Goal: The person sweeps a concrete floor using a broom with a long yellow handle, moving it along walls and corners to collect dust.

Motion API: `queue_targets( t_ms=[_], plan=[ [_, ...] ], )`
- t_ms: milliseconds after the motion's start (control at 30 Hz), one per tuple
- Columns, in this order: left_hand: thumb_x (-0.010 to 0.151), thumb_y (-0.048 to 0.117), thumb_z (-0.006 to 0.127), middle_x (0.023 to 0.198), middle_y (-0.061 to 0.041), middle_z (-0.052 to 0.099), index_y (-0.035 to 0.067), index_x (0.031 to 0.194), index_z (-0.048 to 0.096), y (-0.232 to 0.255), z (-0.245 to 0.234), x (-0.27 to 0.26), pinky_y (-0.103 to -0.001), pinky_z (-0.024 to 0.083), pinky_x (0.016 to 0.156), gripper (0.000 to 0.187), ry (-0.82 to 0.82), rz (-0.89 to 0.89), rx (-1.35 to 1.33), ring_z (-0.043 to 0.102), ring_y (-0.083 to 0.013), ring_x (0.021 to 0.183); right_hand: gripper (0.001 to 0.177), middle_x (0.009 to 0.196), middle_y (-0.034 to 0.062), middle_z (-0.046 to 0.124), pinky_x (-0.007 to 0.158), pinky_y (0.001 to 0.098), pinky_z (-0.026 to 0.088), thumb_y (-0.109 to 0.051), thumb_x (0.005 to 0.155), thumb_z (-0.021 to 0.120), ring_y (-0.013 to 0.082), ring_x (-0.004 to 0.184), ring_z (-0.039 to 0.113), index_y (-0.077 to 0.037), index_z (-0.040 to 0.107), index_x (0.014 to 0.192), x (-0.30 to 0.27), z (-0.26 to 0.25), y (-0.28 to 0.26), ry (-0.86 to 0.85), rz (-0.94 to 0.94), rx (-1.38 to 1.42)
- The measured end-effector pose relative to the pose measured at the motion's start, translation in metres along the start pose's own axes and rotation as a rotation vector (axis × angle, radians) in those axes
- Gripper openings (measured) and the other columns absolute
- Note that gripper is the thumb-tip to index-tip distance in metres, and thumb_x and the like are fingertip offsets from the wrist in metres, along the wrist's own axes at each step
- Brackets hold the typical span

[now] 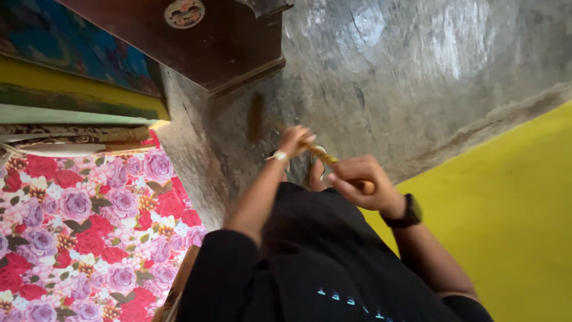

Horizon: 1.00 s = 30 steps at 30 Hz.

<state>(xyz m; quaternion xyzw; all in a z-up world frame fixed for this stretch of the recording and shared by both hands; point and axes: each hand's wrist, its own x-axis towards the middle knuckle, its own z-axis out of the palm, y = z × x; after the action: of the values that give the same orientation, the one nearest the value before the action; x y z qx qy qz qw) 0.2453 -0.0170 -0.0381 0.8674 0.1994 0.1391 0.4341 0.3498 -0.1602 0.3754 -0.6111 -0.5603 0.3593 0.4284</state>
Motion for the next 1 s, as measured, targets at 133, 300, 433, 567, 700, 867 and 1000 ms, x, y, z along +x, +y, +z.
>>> queue_targets(
  t_ms=[133,300,433,567,700,867,1000],
  plan=[
    [0.092,0.045,0.077,0.075,-0.015,0.064,0.009,0.075,0.060,0.045,0.052,0.069,-0.049,0.049,0.064,0.044,0.008,-0.012,-0.140,0.062,-0.0398,0.071,0.034,0.064,0.0124,0.047,0.057,0.0427,0.040,-0.004,0.096,0.073,0.0315,0.057,0.050,-0.002,0.052,0.069,0.000,-0.011,-0.017,0.021,-0.006,-0.099],
    [0.089,0.045,0.078,0.068,-0.014,0.063,0.008,0.070,0.057,0.089,0.047,0.089,-0.049,0.049,0.062,0.047,0.112,0.193,-0.173,0.061,-0.0394,0.067,0.038,0.067,0.0086,0.052,0.059,0.0437,0.043,-0.015,0.091,0.081,0.0321,0.063,0.057,-0.007,0.050,0.071,0.017,-0.023,-0.033,-0.200,-0.245,-0.110],
    [0.092,0.045,0.080,0.069,-0.018,0.060,0.006,0.069,0.056,0.124,0.009,0.060,-0.049,0.050,0.064,0.051,0.057,0.092,-0.105,0.060,-0.0408,0.067,0.039,0.064,0.0066,0.052,0.056,0.0417,0.040,-0.015,0.093,0.080,0.0292,0.058,0.055,-0.008,0.050,0.069,0.016,-0.057,-0.050,-0.310,-0.367,0.110],
    [0.087,0.039,0.077,0.070,-0.017,0.061,0.008,0.073,0.060,0.115,-0.051,-0.021,-0.050,0.048,0.064,0.038,0.145,0.120,-0.072,0.061,-0.0408,0.068,0.040,0.061,0.0048,0.049,0.056,0.0420,0.038,-0.013,0.098,0.074,0.0263,0.054,0.053,-0.008,0.049,0.068,0.021,-0.057,-0.043,-0.454,-0.537,0.549],
    [0.094,0.044,0.077,0.066,-0.016,0.060,0.006,0.067,0.060,0.063,-0.104,-0.111,-0.050,0.045,0.057,0.050,0.151,-0.285,0.076,0.058,-0.0364,0.059,0.042,0.066,0.0084,0.045,0.063,0.0422,0.040,-0.008,0.104,0.070,0.0271,0.061,0.050,-0.005,0.045,0.070,0.031,-0.012,-0.005,-0.435,-0.362,0.538],
    [0.086,0.053,0.080,0.067,-0.013,0.063,0.009,0.066,0.060,-0.024,-0.124,-0.141,-0.048,0.049,0.058,0.052,0.063,-0.468,0.179,0.061,-0.0337,0.060,0.042,0.071,0.0106,0.047,0.069,0.0410,0.043,-0.009,0.106,0.070,0.0261,0.066,0.050,-0.003,0.044,0.074,0.046,0.032,0.049,-0.405,-0.202,0.445],
    [0.084,0.054,0.084,0.071,-0.013,0.065,0.012,0.067,0.064,-0.039,-0.097,-0.073,-0.049,0.050,0.062,0.049,-0.042,-0.300,0.250,0.063,-0.0336,0.066,0.034,0.069,0.0122,0.048,0.062,0.0412,0.040,-0.008,0.100,0.072,0.0257,0.061,0.050,-0.001,0.053,0.073,0.041,0.007,0.044,-0.258,-0.105,0.260]
  ],
)
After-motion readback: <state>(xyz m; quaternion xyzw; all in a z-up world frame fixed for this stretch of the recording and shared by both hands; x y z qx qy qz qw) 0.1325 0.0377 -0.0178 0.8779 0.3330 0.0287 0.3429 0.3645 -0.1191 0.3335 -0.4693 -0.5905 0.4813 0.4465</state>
